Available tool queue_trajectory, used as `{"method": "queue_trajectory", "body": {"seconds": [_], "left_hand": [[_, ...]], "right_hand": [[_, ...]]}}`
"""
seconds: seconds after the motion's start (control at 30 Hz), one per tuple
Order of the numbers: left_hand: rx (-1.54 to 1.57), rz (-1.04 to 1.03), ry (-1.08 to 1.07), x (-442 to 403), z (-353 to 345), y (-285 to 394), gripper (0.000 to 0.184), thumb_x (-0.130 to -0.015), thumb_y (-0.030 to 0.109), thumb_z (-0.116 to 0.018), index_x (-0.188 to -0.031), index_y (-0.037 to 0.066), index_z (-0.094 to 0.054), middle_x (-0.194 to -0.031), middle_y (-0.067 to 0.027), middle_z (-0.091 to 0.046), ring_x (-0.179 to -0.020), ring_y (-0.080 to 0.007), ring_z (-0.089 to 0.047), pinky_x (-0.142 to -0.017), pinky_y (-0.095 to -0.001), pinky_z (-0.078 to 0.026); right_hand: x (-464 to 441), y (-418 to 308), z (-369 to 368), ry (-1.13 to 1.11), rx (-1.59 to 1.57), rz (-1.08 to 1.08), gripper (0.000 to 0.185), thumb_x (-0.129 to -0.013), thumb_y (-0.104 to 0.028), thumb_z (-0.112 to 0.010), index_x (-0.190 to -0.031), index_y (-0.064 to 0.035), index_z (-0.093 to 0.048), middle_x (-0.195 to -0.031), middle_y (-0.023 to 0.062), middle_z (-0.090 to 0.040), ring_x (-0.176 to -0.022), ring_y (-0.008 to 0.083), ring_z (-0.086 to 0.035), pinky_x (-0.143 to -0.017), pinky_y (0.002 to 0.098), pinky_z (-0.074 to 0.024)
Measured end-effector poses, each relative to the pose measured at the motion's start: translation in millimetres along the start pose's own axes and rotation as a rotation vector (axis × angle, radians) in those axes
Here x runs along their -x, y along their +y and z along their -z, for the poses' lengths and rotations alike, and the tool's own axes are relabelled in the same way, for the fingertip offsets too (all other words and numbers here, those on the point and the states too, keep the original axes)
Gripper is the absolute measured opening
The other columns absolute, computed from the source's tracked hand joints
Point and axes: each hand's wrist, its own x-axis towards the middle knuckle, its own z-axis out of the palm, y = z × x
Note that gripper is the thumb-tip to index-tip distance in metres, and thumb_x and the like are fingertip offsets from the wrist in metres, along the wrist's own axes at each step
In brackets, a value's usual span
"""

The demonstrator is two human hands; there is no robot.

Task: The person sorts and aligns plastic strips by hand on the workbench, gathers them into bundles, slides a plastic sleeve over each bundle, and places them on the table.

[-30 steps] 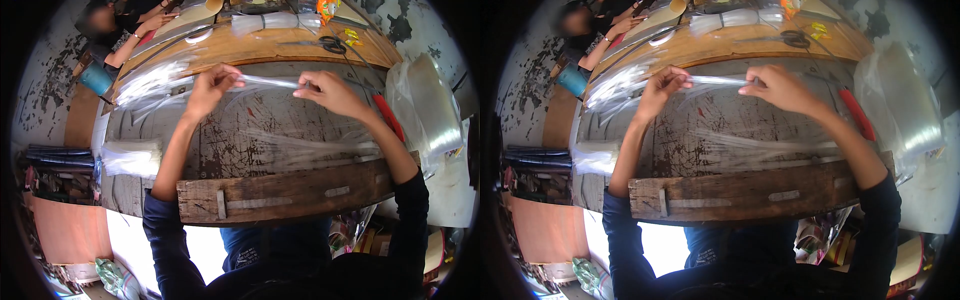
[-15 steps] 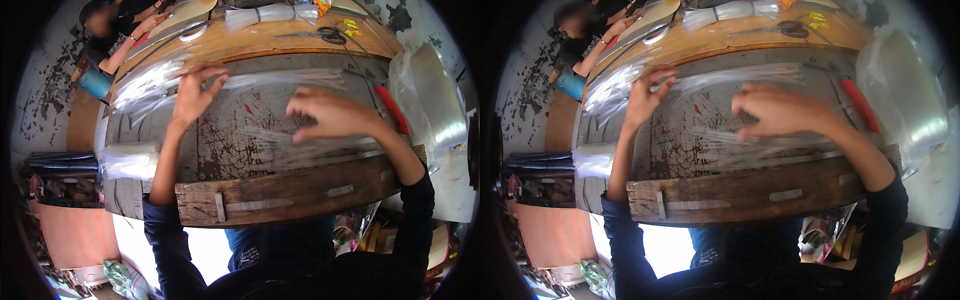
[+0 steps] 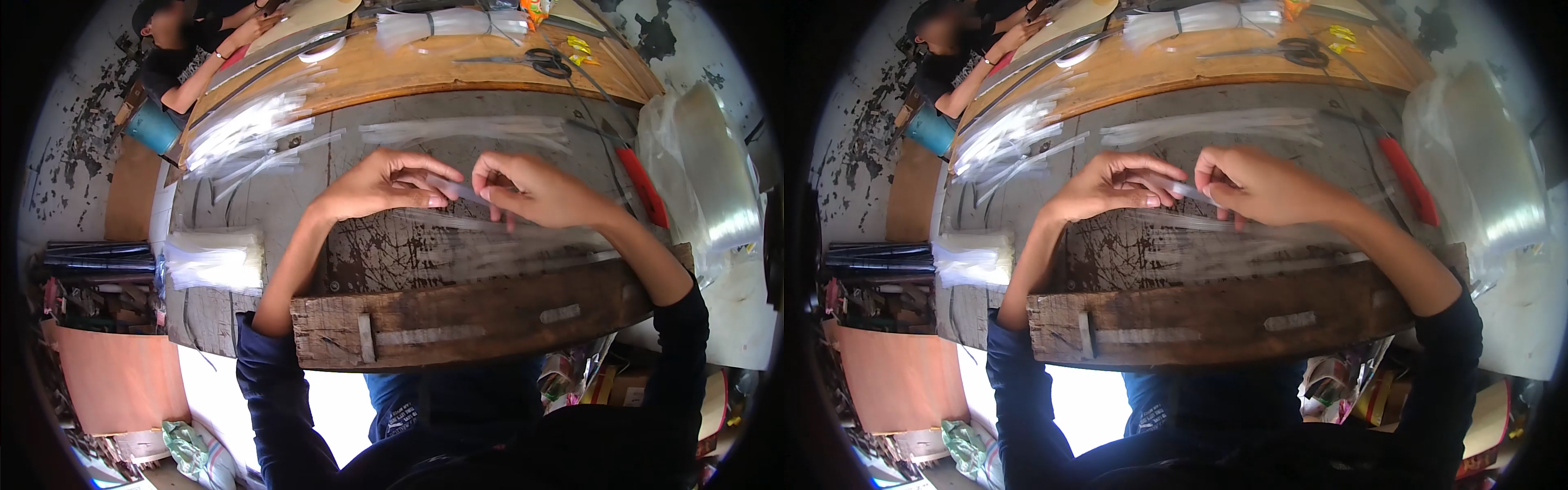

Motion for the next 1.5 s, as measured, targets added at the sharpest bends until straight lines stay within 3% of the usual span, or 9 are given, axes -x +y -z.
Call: {"method": "queue_trajectory", "body": {"seconds": [0.13,0.37,0.77,0.83,0.97,1.07,1.13,1.3,1.5], "left_hand": [[-0.04,-0.061,0.045,-2.9,-2.0,-4.5,0.029,-0.082,0.0,-0.059,-0.111,-0.002,-0.056,-0.097,-0.01,-0.063,-0.091,-0.0159,-0.061,-0.08,-0.0276,-0.049],[0.012,-0.069,0.161,-4.6,-3.6,-11.8,0.021,-0.084,0.0,-0.058,-0.104,-0.002,-0.057,-0.094,-0.0097,-0.063,-0.09,-0.0148,-0.061,-0.076,-0.0263,-0.05],[0.04,-0.079,0.204,-8.3,-3.3,-18.9,0.008,-0.09,0.002,-0.045,-0.098,0.0,-0.046,-0.092,-0.0123,-0.06,-0.089,-0.0164,-0.061,-0.074,-0.0267,-0.05],[0.046,-0.082,0.246,-8.2,-4.3,-20.9,0.006,-0.091,0.003,-0.044,-0.097,0.001,-0.046,-0.092,-0.0123,-0.061,-0.088,-0.0154,-0.061,-0.073,-0.0259,-0.05],[-0.082,-0.109,0.32,-9.4,-3.9,-21.8,0.005,-0.091,0.003,-0.045,-0.095,0.001,-0.046,-0.093,-0.0121,-0.06,-0.089,-0.0149,-0.06,-0.072,-0.0247,-0.05],[-0.099,-0.095,0.331,-8.9,-0.5,-22.3,0.007,-0.09,0.001,-0.046,-0.097,0.0,-0.047,-0.092,-0.0125,-0.061,-0.087,-0.015,-0.061,-0.072,-0.0245,-0.05],[-0.1,-0.086,0.323,-8.5,1.1,-19.9,0.008,-0.09,0.001,-0.046,-0.098,0.0,-0.047,-0.092,-0.0126,-0.062,-0.086,-0.0152,-0.061,-0.072,-0.0247,-0.05],[-0.046,-0.227,0.546,-5.4,15.2,-17.3,0.012,-0.088,-0.003,-0.048,-0.099,-0.002,-0.047,-0.089,-0.0138,-0.064,-0.085,-0.0175,-0.063,-0.076,-0.0263,-0.051],[-0.266,-0.093,0.759,2.8,36.2,-22.2,0.012,-0.084,0.0,-0.053,-0.096,0.0,-0.053,-0.087,-0.0108,-0.066,-0.083,-0.0133,-0.063,-0.077,-0.0248,-0.048]], "right_hand": [[-2.8,-11.2,1.9,0.043,0.023,-0.089,0.009,-0.088,-0.006,-0.051,-0.094,-0.0003,-0.048,-0.07,0.0012,-0.05,-0.062,0.0069,-0.05,-0.053,0.0216,-0.0431],[-8.8,1.6,4.6,0.081,-0.044,0.009,0.014,-0.085,-0.006,-0.057,-0.097,0.0008,-0.053,-0.069,0.0004,-0.051,-0.061,0.0062,-0.051,-0.054,0.0214,-0.0432],[-9.0,1.0,-4.6,0.13,0.122,-0.069,0.014,-0.082,-0.008,-0.061,-0.091,0.0007,-0.055,-0.068,0.0015,-0.055,-0.058,0.0061,-0.05,-0.049,0.0218,-0.0416],[-10.6,7.7,-6.0,0.208,0.128,0.004,0.019,-0.079,-0.011,-0.064,-0.09,0.0034,-0.059,-0.067,0.0092,-0.06,-0.059,0.0133,-0.057,-0.054,0.0283,-0.0432],[-11.0,9.7,-5.1,0.221,0.1,-0.011,0.019,-0.079,-0.011,-0.063,-0.09,0.0036,-0.06,-0.068,0.01,-0.06,-0.06,0.0154,-0.056,-0.057,0.0291,-0.0431],[-11.6,13.0,-4.0,0.223,0.187,0.028,0.017,-0.082,-0.01,-0.062,-0.094,0.0007,-0.06,-0.068,0.0022,-0.055,-0.056,0.0076,-0.049,-0.051,0.0244,-0.04],[-13.4,17.8,-5.2,0.304,0.348,0.188,0.017,-0.082,-0.011,-0.061,-0.095,0.001,-0.062,-0.068,0.0022,-0.056,-0.059,0.0098,-0.05,-0.054,0.0256,-0.0405],[-9.8,6.6,22.6,0.25,0.387,0.089,0.02,-0.084,-0.013,-0.059,-0.099,-0.0003,-0.063,-0.079,0.0076,-0.062,-0.068,0.014,-0.054,-0.062,0.0277,-0.043],[-5.6,34.0,72.5,0.393,0.453,0.109,0.022,-0.084,-0.016,-0.058,-0.1,-0.002,-0.064,-0.094,0.0116,-0.064,-0.083,0.0201,-0.058,-0.075,0.0307,-0.0447]]}}
